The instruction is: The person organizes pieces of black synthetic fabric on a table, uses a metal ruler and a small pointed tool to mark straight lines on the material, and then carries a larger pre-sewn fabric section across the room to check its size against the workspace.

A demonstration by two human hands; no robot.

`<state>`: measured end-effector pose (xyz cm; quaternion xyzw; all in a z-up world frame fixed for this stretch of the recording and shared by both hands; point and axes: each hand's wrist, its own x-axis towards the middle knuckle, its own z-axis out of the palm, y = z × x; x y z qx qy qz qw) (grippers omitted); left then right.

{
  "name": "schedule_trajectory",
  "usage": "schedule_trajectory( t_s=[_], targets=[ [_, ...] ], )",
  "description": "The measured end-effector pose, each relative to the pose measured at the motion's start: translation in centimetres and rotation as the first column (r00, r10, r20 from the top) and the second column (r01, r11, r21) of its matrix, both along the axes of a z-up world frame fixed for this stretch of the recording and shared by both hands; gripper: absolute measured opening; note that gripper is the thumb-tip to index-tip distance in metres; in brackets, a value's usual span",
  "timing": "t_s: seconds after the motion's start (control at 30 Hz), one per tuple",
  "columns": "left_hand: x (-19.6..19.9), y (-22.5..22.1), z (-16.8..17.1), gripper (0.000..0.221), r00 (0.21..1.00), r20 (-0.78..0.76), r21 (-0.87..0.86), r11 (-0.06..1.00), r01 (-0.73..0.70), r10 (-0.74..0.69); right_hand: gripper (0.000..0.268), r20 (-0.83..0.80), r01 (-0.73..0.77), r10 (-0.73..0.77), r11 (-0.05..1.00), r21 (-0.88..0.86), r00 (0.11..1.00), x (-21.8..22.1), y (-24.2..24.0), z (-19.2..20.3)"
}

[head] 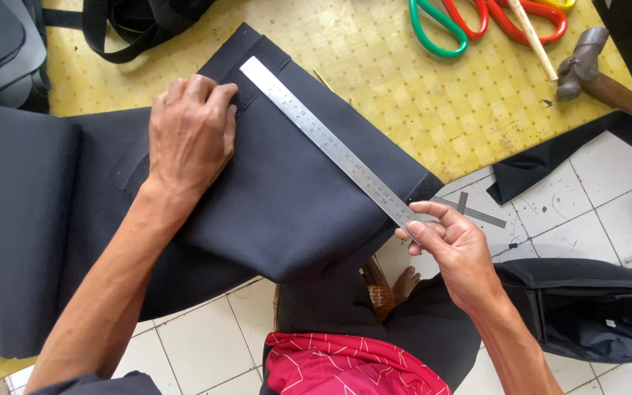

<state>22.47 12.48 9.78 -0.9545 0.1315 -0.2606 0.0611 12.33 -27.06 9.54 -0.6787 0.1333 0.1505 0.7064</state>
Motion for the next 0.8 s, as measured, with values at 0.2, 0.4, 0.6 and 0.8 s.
schedule_trajectory(
  t_s=[0.2, 0.4, 0.6, 0.8],
  targets=[
    [0.1, -1.2, 0.7, 0.052, 0.989, -0.103, -0.151, 0.985, 0.089, -0.105, 0.030, -0.072, -0.012, 0.007, 0.998, -0.067, 0.997, 1.2, 0.3, 0.9],
    [0.1, -2.0, 2.0, 0.055, 0.977, -0.193, -0.153, 0.987, 0.059, -0.088, 0.023, -0.180, -0.009, -0.013, 0.993, -0.122, 0.984, 1.9, 0.9, 2.0],
    [0.2, -2.3, 2.0, 0.048, 0.984, -0.159, -0.104, 0.993, 0.059, -0.075, 0.021, -0.103, 0.035, -0.056, 0.981, -0.191, 0.993, 1.5, -0.4, 0.4],
    [0.2, -2.1, 1.8, 0.050, 0.977, -0.159, -0.100, 0.987, 0.129, -0.144, 0.024, 0.241, 0.212, -0.110, 0.866, -0.452, 0.964, 2.0, -4.0, -4.6]
  ],
)
